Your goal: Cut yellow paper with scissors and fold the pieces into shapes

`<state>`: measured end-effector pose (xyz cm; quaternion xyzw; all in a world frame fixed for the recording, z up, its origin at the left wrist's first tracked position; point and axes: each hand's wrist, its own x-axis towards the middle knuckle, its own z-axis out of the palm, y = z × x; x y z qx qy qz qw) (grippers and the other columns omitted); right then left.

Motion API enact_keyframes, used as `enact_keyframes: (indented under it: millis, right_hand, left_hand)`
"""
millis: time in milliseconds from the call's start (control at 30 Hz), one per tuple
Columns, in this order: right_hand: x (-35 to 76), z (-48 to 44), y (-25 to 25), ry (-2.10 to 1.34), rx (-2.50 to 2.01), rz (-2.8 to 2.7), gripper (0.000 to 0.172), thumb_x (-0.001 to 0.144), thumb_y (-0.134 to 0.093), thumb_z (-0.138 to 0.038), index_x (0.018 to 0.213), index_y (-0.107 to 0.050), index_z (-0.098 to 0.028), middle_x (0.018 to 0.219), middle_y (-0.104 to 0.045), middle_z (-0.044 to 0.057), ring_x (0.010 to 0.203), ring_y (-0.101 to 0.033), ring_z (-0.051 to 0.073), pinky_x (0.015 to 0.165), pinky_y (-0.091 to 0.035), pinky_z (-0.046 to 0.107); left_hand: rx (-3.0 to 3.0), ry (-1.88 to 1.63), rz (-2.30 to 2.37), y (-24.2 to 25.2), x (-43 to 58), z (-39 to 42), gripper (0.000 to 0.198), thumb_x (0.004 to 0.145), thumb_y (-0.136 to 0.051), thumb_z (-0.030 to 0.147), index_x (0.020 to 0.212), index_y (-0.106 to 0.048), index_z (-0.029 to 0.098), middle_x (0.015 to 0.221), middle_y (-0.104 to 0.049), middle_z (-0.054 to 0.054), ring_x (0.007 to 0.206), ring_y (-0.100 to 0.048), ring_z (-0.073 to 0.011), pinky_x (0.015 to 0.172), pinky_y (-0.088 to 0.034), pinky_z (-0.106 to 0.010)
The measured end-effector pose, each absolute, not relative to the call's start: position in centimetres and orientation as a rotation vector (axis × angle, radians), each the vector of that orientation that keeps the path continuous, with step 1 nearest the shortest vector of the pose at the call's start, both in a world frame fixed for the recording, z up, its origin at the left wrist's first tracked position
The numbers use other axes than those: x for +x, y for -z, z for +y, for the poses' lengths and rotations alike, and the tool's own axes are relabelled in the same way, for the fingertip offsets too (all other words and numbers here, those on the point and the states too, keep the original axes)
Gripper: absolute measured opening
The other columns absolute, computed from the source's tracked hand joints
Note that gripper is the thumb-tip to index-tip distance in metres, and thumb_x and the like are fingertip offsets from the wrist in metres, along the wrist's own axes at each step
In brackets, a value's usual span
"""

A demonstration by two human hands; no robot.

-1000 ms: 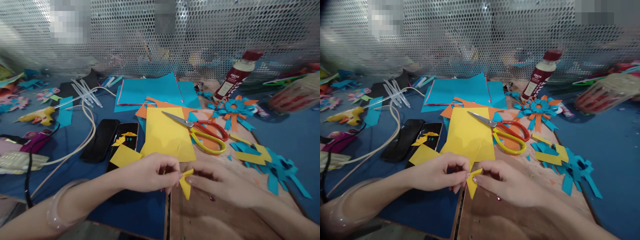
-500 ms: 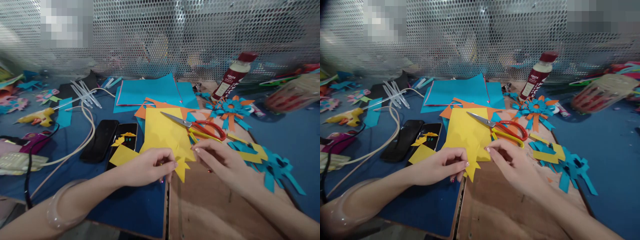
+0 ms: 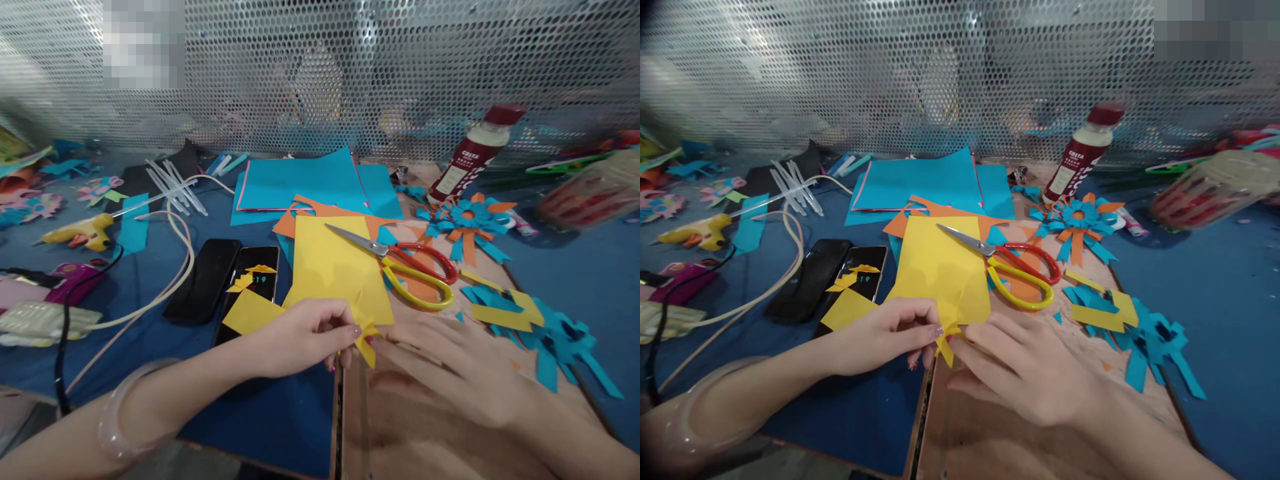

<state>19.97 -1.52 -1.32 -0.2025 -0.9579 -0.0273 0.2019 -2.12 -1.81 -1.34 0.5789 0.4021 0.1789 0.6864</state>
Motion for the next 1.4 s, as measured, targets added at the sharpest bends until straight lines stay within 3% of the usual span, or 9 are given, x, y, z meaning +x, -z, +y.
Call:
enact_keyframes:
  millis: [167, 333, 533, 667, 900, 1067, 1167, 1267, 1400]
  right_hand:
    - [20.0, -1.7, 1.3, -0.044, -0.605, -2.679, 0.024, 0.093, -0.040, -0.028, 0.106, -0.059, -0.025, 0.079, -0.067, 0.001, 0.070, -0.059, 0.014, 0.059, -0.044, 0.026]
    - [19.7, -1.7, 1.5, -0.052, -0.646, -2.609, 0.021, 0.093, -0.040, -0.025, 0.093, -0.061, -0.022, 0.081, -0.067, 0.001, 0.072, -0.060, 0.012, 0.058, -0.043, 0.024]
    - [19.9, -1.5, 2.2, 0.051, -0.613, -2.659, 0.019, 0.090, -0.045, -0.026, 0.101, -0.060, -0.021, 0.087, -0.065, 0.004, 0.084, -0.059, 0.016, 0.068, -0.045, 0.028]
    - [19.4, -1.5, 1.7, 0.134, -0.645, -2.637, 0.023, 0.090, -0.044, -0.033, 0.095, -0.062, -0.019, 0.084, -0.066, 0.005, 0.077, -0.061, 0.016, 0.060, -0.045, 0.026]
    - [18.7, -1.8, 1.5, 0.027, -0.742, -2.562, 0.023, 0.092, -0.041, -0.026, 0.091, -0.063, -0.021, 0.083, -0.068, 0.003, 0.070, -0.063, 0.014, 0.052, -0.044, 0.025]
    - [18.7, -1.6, 1.9, -0.141, -0.789, -2.477, 0.030, 0.093, -0.039, -0.032, 0.083, -0.065, -0.021, 0.079, -0.068, 0.002, 0.066, -0.062, 0.009, 0.055, -0.047, 0.020]
    - [18.8, -1.4, 2.0, -0.169, -0.768, -2.459, 0.022, 0.091, -0.045, -0.027, 0.085, -0.065, -0.020, 0.081, -0.068, 0.002, 0.071, -0.062, 0.009, 0.059, -0.048, 0.019]
    - [18.8, -1.4, 2.0, -0.054, -0.732, -2.493, 0.017, 0.088, -0.047, -0.017, 0.085, -0.063, -0.019, 0.078, -0.068, 0.002, 0.065, -0.061, 0.011, 0.054, -0.045, 0.023]
    - [19.0, -1.7, 1.7, 0.119, -0.647, -2.569, 0.028, 0.090, -0.034, -0.013, 0.083, -0.061, -0.016, 0.075, -0.068, 0.007, 0.062, -0.060, 0.016, 0.048, -0.041, 0.029]
  left_hand:
    - [1.278, -0.387, 0.899, 1.3, -2.1, -1.7, 0.019, 0.086, -0.047, 0.029, 0.072, -0.046, 0.016, 0.066, -0.060, 0.001, 0.052, -0.051, -0.0062, 0.054, -0.040, -0.020]
    - [1.329, -0.434, 0.957, 1.7, -2.1, -1.7, 0.018, 0.085, -0.048, 0.032, 0.075, -0.049, 0.016, 0.063, -0.058, 0.002, 0.056, -0.055, -0.0082, 0.050, -0.037, -0.019]
    - [1.229, -0.471, 0.914, 2.0, -1.9, -1.4, 0.019, 0.084, -0.050, 0.032, 0.075, -0.048, 0.016, 0.064, -0.057, 0.002, 0.061, -0.063, -0.0114, 0.046, -0.036, -0.018]
    - [1.174, -0.472, 0.910, 2.1, -1.9, -1.4, 0.020, 0.084, -0.050, 0.034, 0.079, -0.049, 0.015, 0.074, -0.064, -0.003, 0.064, -0.064, -0.0121, 0.049, -0.039, -0.019]
    - [1.131, -0.480, 0.924, 2.5, -1.9, -1.6, 0.022, 0.084, -0.050, 0.038, 0.080, -0.049, 0.016, 0.078, -0.069, -0.006, 0.070, -0.065, -0.0151, 0.057, -0.047, -0.025]
    - [1.103, -0.483, 0.930, 2.5, -1.9, -1.5, 0.020, 0.084, -0.051, 0.035, 0.079, -0.050, 0.015, 0.079, -0.069, -0.007, 0.076, -0.065, -0.0162, 0.062, -0.049, -0.028]
    - [1.067, -0.480, 0.909, 2.3, -1.8, -1.6, 0.020, 0.085, -0.051, 0.034, 0.079, -0.050, 0.015, 0.077, -0.069, -0.007, 0.076, -0.066, -0.0162, 0.064, -0.048, -0.028]
    - [0.982, -0.491, 0.857, 2.3, -1.5, -1.8, 0.018, 0.085, -0.051, 0.032, 0.078, -0.049, 0.015, 0.073, -0.069, -0.007, 0.074, -0.066, -0.0155, 0.065, -0.048, -0.028]
    - [0.829, -0.542, 0.828, 2.5, -1.3, -2.1, 0.017, 0.084, -0.052, 0.030, 0.077, -0.046, 0.016, 0.075, -0.069, -0.006, 0.074, -0.066, -0.0151, 0.067, -0.048, -0.029]
